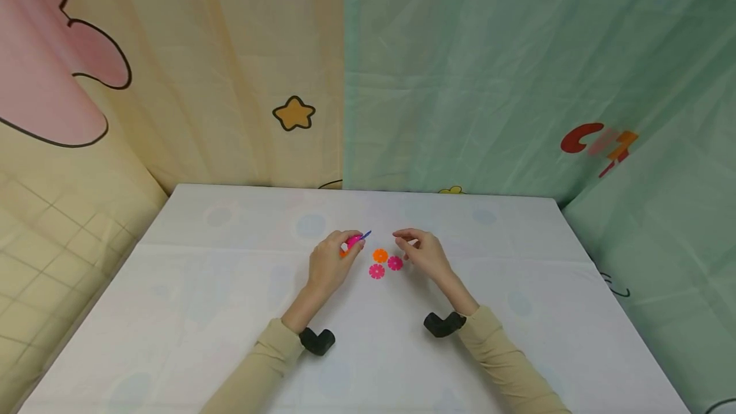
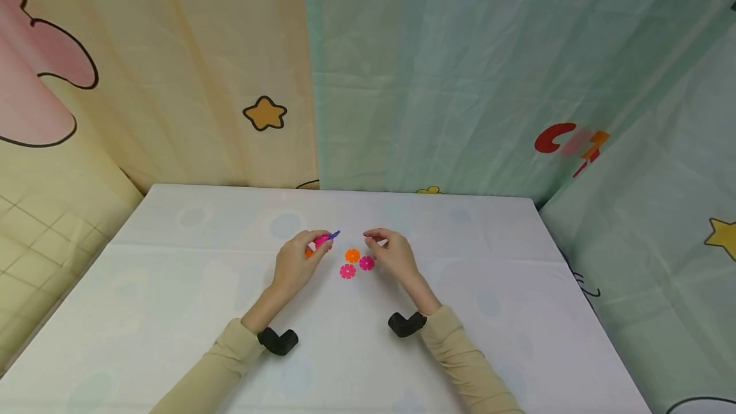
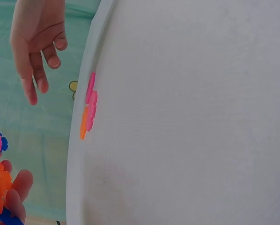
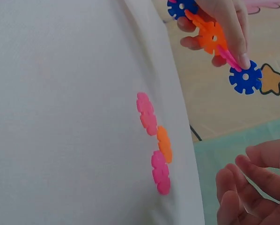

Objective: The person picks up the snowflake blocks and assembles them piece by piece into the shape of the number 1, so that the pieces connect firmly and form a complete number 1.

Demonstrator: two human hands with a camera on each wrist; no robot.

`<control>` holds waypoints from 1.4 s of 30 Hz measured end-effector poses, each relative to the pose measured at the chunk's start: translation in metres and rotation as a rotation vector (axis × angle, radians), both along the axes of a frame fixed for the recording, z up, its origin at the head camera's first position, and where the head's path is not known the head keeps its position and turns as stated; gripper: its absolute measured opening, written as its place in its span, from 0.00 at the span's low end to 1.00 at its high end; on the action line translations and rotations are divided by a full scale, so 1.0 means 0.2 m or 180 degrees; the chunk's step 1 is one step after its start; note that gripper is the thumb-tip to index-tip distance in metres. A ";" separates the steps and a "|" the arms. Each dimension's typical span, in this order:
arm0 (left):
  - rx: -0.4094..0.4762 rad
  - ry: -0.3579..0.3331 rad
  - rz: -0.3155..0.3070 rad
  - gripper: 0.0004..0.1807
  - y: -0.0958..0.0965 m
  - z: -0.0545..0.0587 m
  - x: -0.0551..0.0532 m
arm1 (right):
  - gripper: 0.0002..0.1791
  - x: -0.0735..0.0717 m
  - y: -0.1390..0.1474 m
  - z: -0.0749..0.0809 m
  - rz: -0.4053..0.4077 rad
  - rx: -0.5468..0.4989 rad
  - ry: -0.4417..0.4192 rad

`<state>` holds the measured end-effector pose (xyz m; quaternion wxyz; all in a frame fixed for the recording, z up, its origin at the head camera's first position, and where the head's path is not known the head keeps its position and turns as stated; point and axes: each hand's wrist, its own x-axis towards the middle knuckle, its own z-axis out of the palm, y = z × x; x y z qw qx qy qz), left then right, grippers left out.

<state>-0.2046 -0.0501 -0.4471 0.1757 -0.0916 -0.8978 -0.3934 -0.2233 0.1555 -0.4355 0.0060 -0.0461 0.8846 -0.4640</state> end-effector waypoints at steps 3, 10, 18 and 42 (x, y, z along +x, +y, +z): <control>0.0013 0.0002 -0.0005 0.12 0.00 0.00 0.00 | 0.14 0.00 0.02 -0.02 0.0035 0.0192 -0.0010; 0.0019 0.0054 -0.0042 0.14 -0.01 0.00 0.01 | 0.17 0.00 0.07 -0.05 0.0221 0.0449 -0.0149; 0.0004 0.0046 -0.0078 0.15 -0.02 -0.02 0.01 | 0.18 -0.01 0.08 -0.09 0.0158 0.0816 -0.0222; 0.0049 -0.0151 -0.0106 0.12 -0.01 -0.03 0.01 | 0.15 0.00 0.04 -0.08 0.0252 0.1140 -0.0257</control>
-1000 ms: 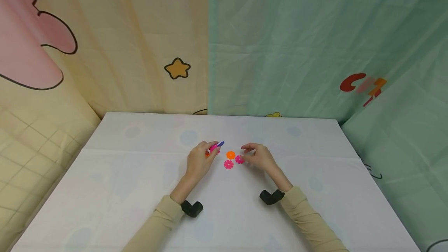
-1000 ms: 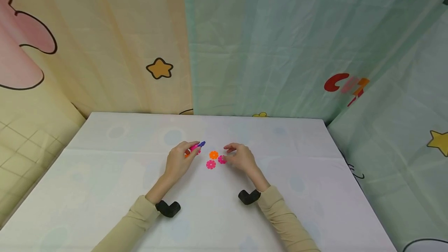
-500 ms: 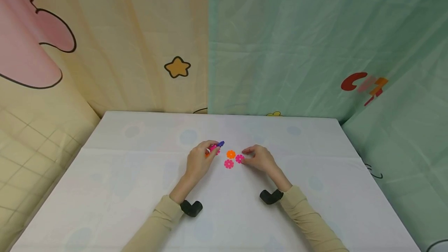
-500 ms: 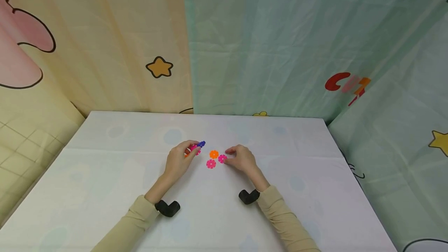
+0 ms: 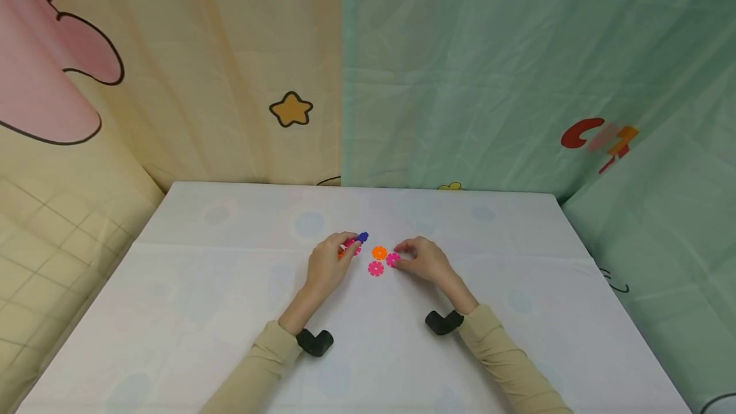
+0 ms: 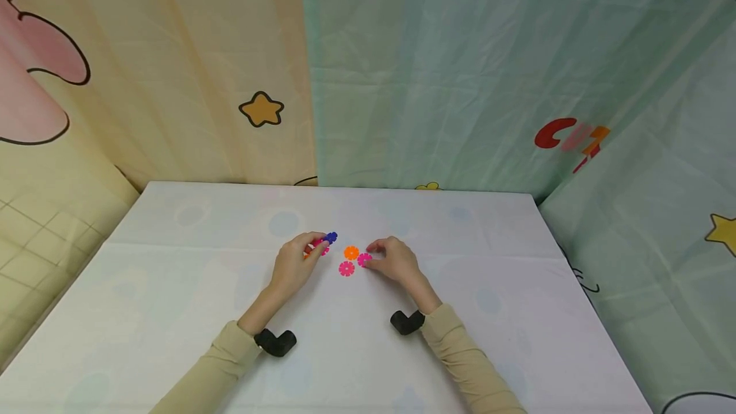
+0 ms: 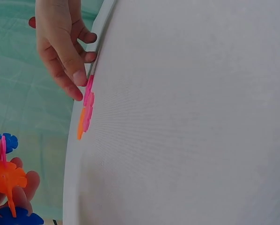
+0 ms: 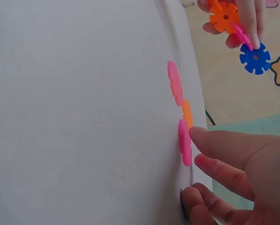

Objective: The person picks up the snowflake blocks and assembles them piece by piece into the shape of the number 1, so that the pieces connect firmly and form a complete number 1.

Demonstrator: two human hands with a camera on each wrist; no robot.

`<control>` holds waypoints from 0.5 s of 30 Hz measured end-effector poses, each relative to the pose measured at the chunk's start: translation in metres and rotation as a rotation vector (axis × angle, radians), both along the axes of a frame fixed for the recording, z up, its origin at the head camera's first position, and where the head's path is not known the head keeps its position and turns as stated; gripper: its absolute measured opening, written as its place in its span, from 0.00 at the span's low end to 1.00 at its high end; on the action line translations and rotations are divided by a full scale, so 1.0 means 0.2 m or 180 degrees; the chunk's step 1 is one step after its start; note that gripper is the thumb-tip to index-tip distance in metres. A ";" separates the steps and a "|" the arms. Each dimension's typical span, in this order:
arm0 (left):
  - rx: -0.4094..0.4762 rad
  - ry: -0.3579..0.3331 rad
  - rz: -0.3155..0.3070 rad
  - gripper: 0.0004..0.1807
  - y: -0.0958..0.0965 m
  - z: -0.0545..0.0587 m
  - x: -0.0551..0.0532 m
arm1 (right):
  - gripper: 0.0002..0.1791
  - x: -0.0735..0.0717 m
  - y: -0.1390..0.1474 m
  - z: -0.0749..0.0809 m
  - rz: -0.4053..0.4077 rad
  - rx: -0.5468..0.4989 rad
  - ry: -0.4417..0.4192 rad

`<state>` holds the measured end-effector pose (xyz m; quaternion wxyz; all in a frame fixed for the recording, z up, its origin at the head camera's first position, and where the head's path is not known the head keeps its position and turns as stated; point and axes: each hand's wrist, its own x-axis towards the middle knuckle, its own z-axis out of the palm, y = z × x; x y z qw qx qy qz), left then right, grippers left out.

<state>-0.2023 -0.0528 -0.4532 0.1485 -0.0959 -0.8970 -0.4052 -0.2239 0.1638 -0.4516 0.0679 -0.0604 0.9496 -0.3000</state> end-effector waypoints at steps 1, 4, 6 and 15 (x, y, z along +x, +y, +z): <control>0.0010 -0.0004 0.0001 0.12 0.00 0.00 0.00 | 0.15 0.00 0.00 0.00 0.0022 0.0007 0.0008; 0.0039 -0.0031 0.0004 0.12 0.00 0.00 0.00 | 0.15 0.00 0.00 0.00 0.0049 0.0020 0.0004; 0.0059 -0.0076 0.0014 0.12 0.00 0.01 0.01 | 0.14 0.00 0.00 -0.01 0.0049 0.0026 0.0003; 0.0105 -0.0137 -0.0012 0.11 0.00 0.02 0.01 | 0.15 0.01 0.01 0.00 -0.0057 -0.0170 -0.0099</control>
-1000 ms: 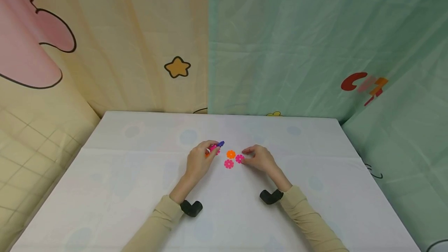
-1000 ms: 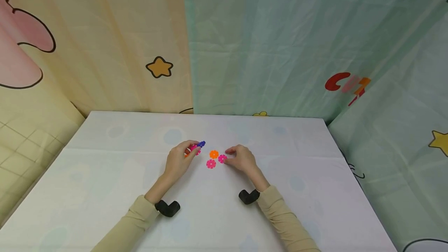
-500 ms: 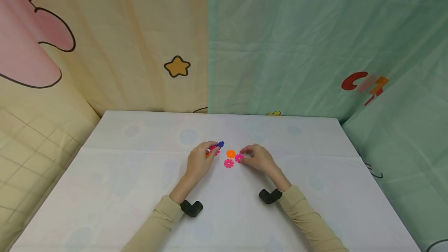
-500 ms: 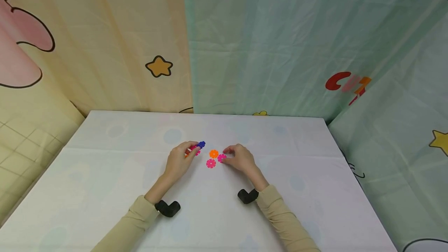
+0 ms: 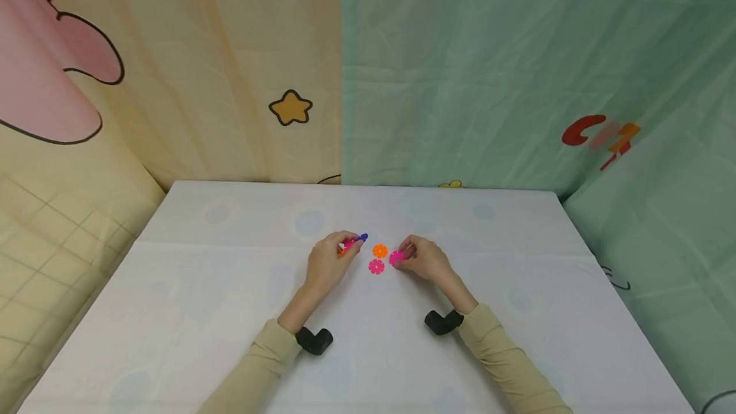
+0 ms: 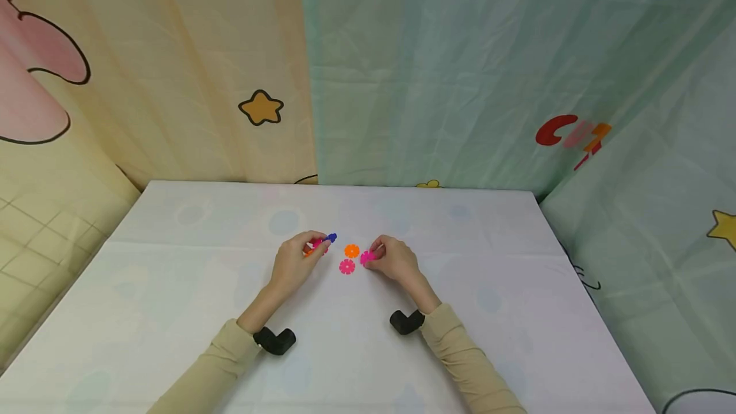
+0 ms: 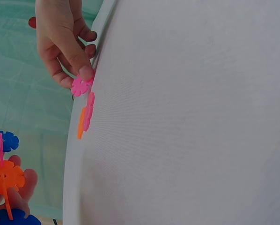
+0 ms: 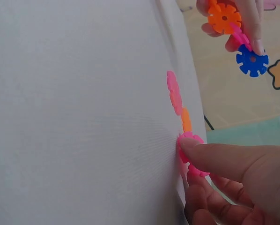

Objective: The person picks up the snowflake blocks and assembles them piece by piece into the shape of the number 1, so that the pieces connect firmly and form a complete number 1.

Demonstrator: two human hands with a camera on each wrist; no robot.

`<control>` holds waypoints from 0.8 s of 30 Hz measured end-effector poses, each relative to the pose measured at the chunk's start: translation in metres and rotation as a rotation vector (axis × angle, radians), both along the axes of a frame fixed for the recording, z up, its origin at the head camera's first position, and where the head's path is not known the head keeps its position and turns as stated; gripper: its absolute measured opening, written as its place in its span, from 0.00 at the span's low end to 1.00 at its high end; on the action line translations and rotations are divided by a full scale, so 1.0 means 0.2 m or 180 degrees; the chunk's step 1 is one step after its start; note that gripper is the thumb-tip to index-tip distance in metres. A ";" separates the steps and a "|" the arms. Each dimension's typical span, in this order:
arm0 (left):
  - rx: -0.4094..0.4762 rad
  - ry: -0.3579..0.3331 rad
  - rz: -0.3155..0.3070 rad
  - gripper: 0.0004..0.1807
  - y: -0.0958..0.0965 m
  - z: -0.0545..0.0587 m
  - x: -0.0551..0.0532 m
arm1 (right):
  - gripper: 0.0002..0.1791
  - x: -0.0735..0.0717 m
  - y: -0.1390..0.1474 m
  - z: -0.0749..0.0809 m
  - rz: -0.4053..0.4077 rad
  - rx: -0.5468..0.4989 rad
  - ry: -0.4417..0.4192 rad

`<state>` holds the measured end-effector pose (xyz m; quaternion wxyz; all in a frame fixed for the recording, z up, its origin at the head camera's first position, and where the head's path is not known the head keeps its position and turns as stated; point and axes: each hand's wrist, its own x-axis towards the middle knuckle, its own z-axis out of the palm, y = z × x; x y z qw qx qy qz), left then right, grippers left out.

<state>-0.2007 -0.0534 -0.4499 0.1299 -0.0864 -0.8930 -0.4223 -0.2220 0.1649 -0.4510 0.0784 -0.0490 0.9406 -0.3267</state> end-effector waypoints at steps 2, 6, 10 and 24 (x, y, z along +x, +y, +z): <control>0.0020 0.0019 -0.0014 0.12 0.00 0.00 0.00 | 0.15 0.00 0.00 0.00 -0.0006 -0.0058 -0.0023; 0.0025 0.0052 -0.0027 0.11 0.00 0.01 0.00 | 0.13 0.00 0.01 0.00 0.0012 -0.0157 -0.0050; 0.0009 0.0068 -0.0050 0.11 0.01 0.01 0.00 | 0.12 0.00 0.00 0.00 0.0049 -0.0249 -0.0056; -0.0002 0.0022 -0.0101 0.09 0.02 0.01 0.01 | 0.13 0.00 -0.07 0.04 -0.0179 -0.0407 0.0199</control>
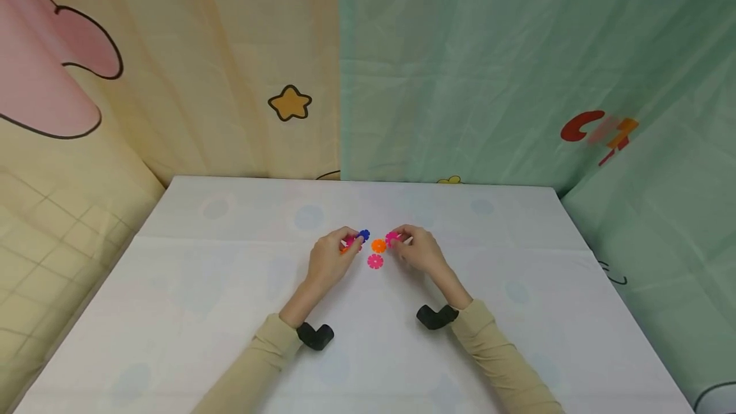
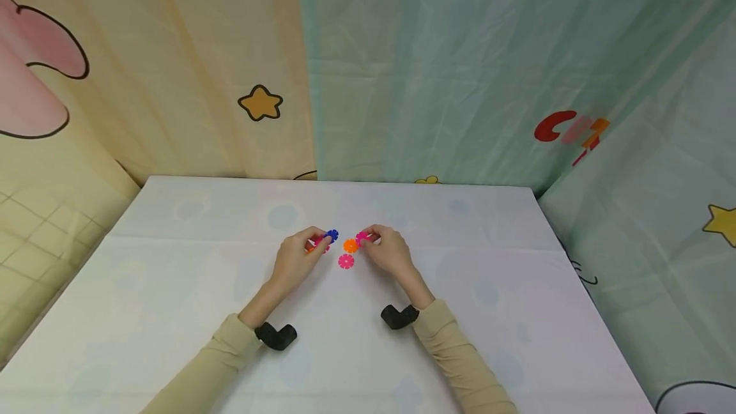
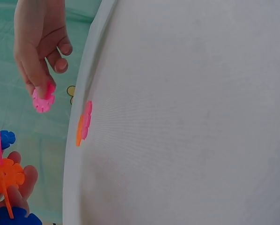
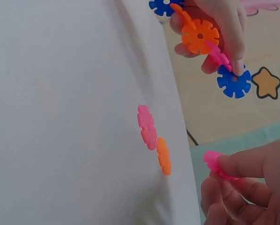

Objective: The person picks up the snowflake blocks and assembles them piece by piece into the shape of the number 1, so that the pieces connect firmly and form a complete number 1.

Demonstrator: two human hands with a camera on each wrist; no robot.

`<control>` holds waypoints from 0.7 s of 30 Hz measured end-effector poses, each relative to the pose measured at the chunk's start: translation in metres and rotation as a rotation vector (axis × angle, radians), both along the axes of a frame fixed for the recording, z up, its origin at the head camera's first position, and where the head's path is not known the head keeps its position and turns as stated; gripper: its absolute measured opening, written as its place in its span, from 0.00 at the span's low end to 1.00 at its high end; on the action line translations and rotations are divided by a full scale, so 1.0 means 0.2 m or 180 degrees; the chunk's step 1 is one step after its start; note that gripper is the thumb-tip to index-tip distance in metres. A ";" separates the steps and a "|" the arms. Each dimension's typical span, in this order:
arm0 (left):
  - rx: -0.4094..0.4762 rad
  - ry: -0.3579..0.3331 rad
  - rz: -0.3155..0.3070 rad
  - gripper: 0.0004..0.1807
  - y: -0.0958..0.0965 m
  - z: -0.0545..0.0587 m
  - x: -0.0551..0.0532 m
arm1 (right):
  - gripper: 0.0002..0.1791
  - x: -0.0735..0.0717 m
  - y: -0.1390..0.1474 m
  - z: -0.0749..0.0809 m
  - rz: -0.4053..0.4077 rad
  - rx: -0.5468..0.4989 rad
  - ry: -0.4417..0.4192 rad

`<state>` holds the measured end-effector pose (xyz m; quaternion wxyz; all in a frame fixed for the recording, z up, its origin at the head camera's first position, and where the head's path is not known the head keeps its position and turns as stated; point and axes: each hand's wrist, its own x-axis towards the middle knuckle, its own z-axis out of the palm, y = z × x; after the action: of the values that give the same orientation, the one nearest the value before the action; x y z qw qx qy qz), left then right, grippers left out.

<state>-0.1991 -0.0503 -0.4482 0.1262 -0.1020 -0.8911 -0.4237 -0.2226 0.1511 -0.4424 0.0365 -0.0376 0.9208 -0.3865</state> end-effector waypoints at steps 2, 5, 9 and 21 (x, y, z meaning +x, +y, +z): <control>0.0007 -0.0019 -0.0011 0.09 0.00 0.00 0.00 | 0.14 0.00 -0.01 0.00 -0.0026 -0.0078 0.0052; 0.0004 -0.0034 -0.0021 0.09 0.01 0.00 0.01 | 0.16 0.00 -0.02 0.02 -0.0027 -0.0243 0.0173; -0.0024 0.0001 -0.0043 0.12 0.02 0.00 0.00 | 0.16 0.01 -0.03 0.06 0.0001 -0.0458 0.0362; -0.0068 0.0051 -0.0079 0.13 0.04 0.00 0.02 | 0.14 0.02 -0.06 0.10 0.0013 -0.1103 0.0570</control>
<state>-0.1954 -0.0429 -0.4474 0.1269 -0.1178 -0.8933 -0.4148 -0.2184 0.1382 -0.4233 -0.0518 -0.0794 0.8400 -0.5343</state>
